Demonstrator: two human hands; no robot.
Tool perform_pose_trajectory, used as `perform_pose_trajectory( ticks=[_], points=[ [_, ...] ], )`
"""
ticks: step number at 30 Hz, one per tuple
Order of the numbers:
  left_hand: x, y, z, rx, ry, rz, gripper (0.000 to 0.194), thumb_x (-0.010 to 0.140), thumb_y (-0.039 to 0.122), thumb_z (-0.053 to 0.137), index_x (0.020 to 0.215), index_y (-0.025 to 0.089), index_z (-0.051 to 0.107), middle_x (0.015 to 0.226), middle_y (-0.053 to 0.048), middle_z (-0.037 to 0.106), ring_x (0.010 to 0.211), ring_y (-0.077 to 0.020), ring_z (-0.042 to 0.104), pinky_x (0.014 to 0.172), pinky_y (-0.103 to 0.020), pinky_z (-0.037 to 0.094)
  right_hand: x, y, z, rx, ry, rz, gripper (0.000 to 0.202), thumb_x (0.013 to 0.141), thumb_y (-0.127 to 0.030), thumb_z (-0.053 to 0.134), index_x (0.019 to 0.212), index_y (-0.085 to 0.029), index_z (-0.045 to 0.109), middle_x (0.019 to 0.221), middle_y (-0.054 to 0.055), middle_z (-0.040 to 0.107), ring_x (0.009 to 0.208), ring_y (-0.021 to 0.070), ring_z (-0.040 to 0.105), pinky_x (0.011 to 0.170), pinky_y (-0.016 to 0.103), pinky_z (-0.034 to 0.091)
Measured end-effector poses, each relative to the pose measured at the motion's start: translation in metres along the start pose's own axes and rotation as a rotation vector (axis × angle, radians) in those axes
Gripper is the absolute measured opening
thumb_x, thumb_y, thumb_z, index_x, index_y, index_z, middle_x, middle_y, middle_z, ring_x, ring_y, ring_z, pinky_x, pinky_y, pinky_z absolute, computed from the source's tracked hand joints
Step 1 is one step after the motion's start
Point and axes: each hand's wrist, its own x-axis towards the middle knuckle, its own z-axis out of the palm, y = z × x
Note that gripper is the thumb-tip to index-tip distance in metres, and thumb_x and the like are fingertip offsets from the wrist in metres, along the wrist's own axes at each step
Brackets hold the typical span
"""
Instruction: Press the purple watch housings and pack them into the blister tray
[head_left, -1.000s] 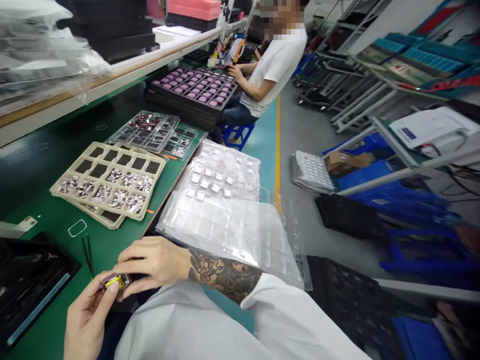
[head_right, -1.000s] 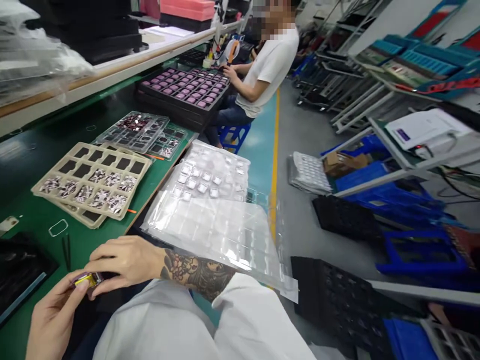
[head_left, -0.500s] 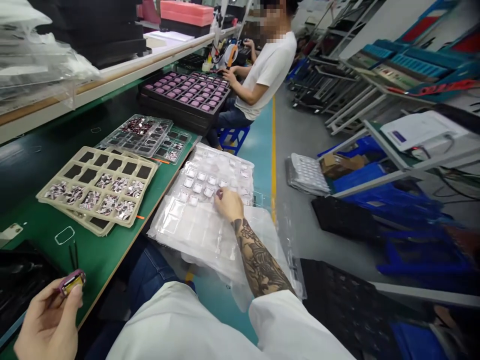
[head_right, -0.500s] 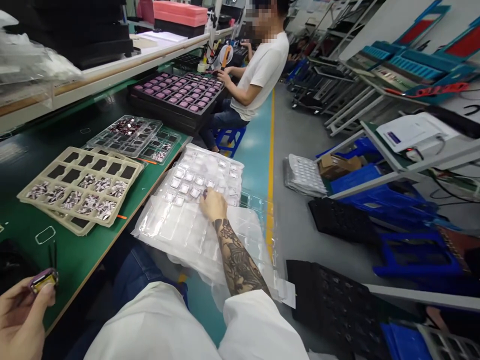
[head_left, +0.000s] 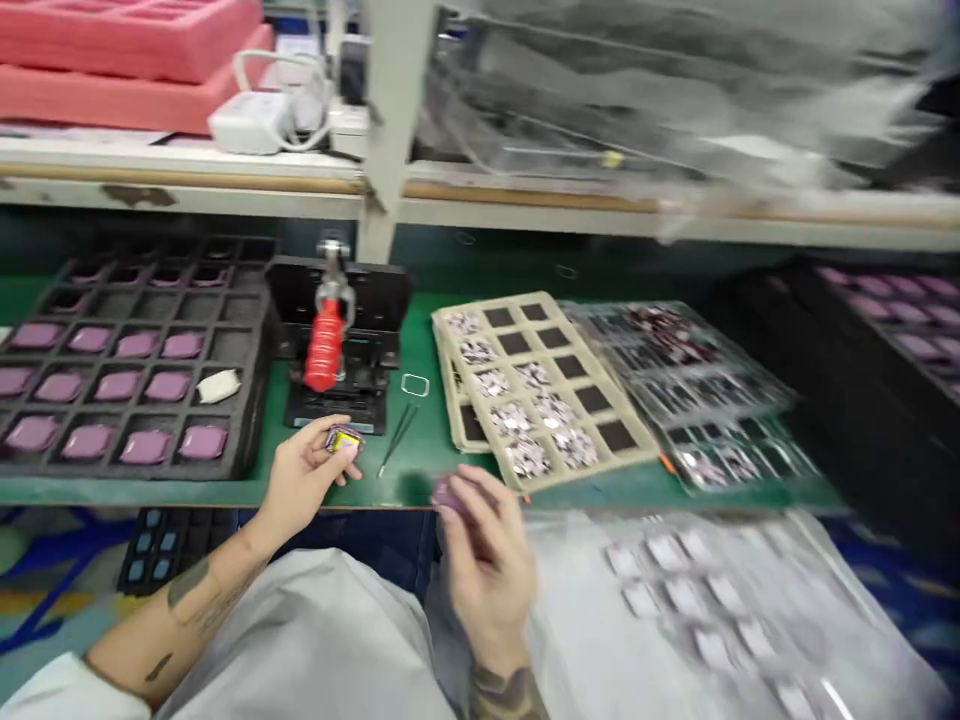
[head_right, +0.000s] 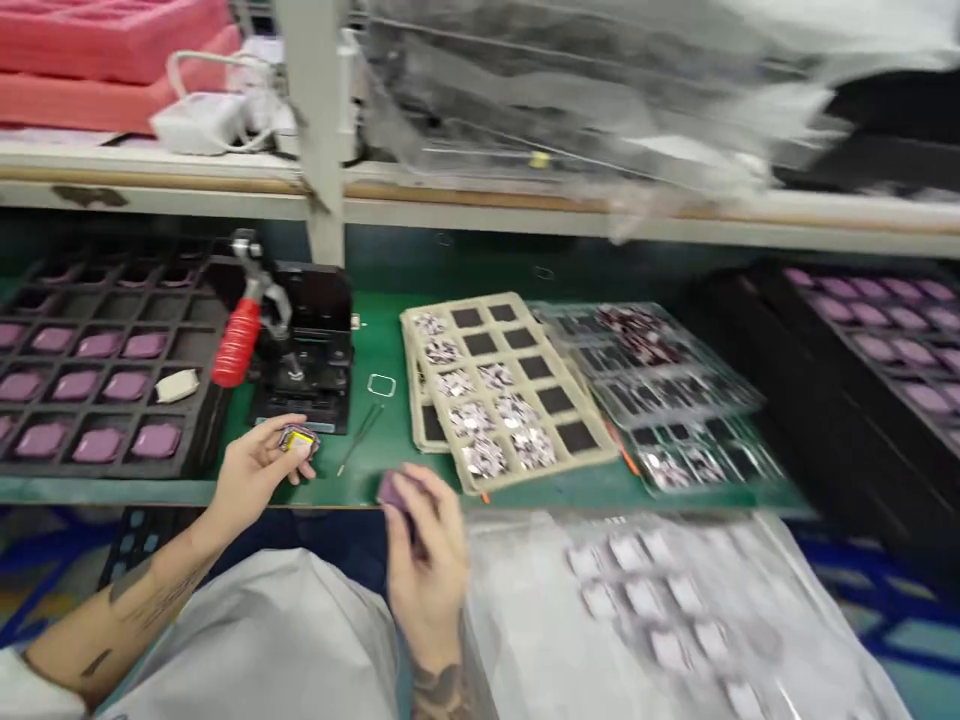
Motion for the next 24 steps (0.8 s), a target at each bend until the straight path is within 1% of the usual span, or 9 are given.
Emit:
perform_pose_trajectory(
  ticks=[2,4,8,11,14,16,18,20,24],
  points=[
    [-0.002,0.005,-0.01,-0.082,-0.005,-0.025,0.057,0.09,0.043,0.092,0.133,0.012,0.072,0.101,-0.011,0.084,0.073,-0.0215,0.083,0.059,-0.025,0.062,0.016,-0.013,0.043,0.119,-0.12,-0.09,0.045,0.104,-0.015,0.072,0.144,-0.035,0.075,0.139,0.011,0.075,0.125,0.0286,0.074,0.106,0.051,0.065],
    [-0.006,0.011,-0.019,-0.154,-0.039,-0.027,0.056,0.093,0.041,0.09,0.138,0.013,0.072,0.109,-0.013,0.085,0.081,-0.0225,0.084,0.07,-0.031,0.068,0.034,-0.022,0.074,0.203,-0.188,-0.159,0.049,0.101,-0.012,0.075,0.144,-0.036,0.075,0.135,0.01,0.077,0.123,0.0287,0.074,0.105,0.052,0.065],
    [-0.01,0.02,-0.031,-0.206,-0.051,0.011,0.05,0.1,0.043,0.083,0.141,0.015,0.075,0.12,-0.015,0.085,0.084,-0.0213,0.081,0.079,-0.037,0.071,0.06,-0.031,0.11,0.273,-0.328,-0.225,0.043,0.1,-0.014,0.077,0.136,-0.037,0.078,0.133,0.007,0.08,0.126,0.0297,0.071,0.111,0.058,0.06],
    [-0.006,0.024,-0.035,-0.175,0.007,0.032,0.039,0.103,0.042,0.08,0.132,0.016,0.078,0.119,-0.014,0.085,0.088,-0.0229,0.083,0.082,-0.036,0.072,0.064,-0.035,0.124,0.296,-0.404,-0.161,0.033,0.103,-0.022,0.075,0.134,-0.034,0.078,0.136,0.009,0.078,0.132,0.0307,0.068,0.116,0.059,0.058],
    [-0.002,0.028,-0.037,-0.123,-0.005,0.05,0.037,0.105,0.039,0.077,0.135,0.018,0.076,0.114,-0.012,0.086,0.09,-0.0226,0.084,0.085,-0.035,0.072,0.063,-0.036,0.129,0.361,-0.34,0.013,0.031,0.106,-0.034,0.072,0.137,-0.029,0.075,0.143,0.014,0.072,0.136,0.0308,0.067,0.115,0.055,0.06],
    [0.0,0.029,-0.038,-0.078,-0.048,0.066,0.037,0.107,0.037,0.075,0.139,0.019,0.075,0.116,-0.012,0.086,0.088,-0.0209,0.084,0.085,-0.034,0.072,0.065,-0.036,0.13,0.434,-0.309,0.104,0.024,0.108,-0.04,0.07,0.127,-0.027,0.077,0.132,0.013,0.075,0.126,0.0279,0.072,0.108,0.048,0.063],
    [0.002,0.028,-0.038,-0.012,-0.087,0.096,0.03,0.107,0.035,0.075,0.132,0.019,0.079,0.115,-0.011,0.087,0.085,-0.0197,0.083,0.083,-0.032,0.071,0.067,-0.035,0.13,0.506,-0.307,0.14,0.02,0.108,-0.043,0.07,0.113,-0.025,0.079,0.115,0.01,0.077,0.111,0.0246,0.075,0.098,0.042,0.065],
    [0.005,0.024,-0.038,0.074,-0.092,0.165,0.022,0.107,0.033,0.074,0.122,0.019,0.083,0.111,-0.01,0.088,0.083,-0.0193,0.083,0.081,-0.029,0.07,0.068,-0.033,0.131,0.557,-0.284,0.147,0.019,0.106,-0.044,0.074,0.107,-0.025,0.078,0.106,0.008,0.076,0.103,0.0229,0.075,0.092,0.038,0.065],
    [0.008,0.009,-0.037,0.204,-0.017,0.328,0.021,0.106,0.029,0.075,0.122,0.02,0.085,0.112,-0.01,0.088,0.084,-0.0204,0.084,0.082,-0.03,0.069,0.062,-0.029,0.133,0.523,-0.224,0.16,0.017,0.108,-0.041,0.07,0.111,-0.026,0.078,0.11,0.008,0.076,0.107,0.0224,0.074,0.093,0.037,0.064]
  ],
)
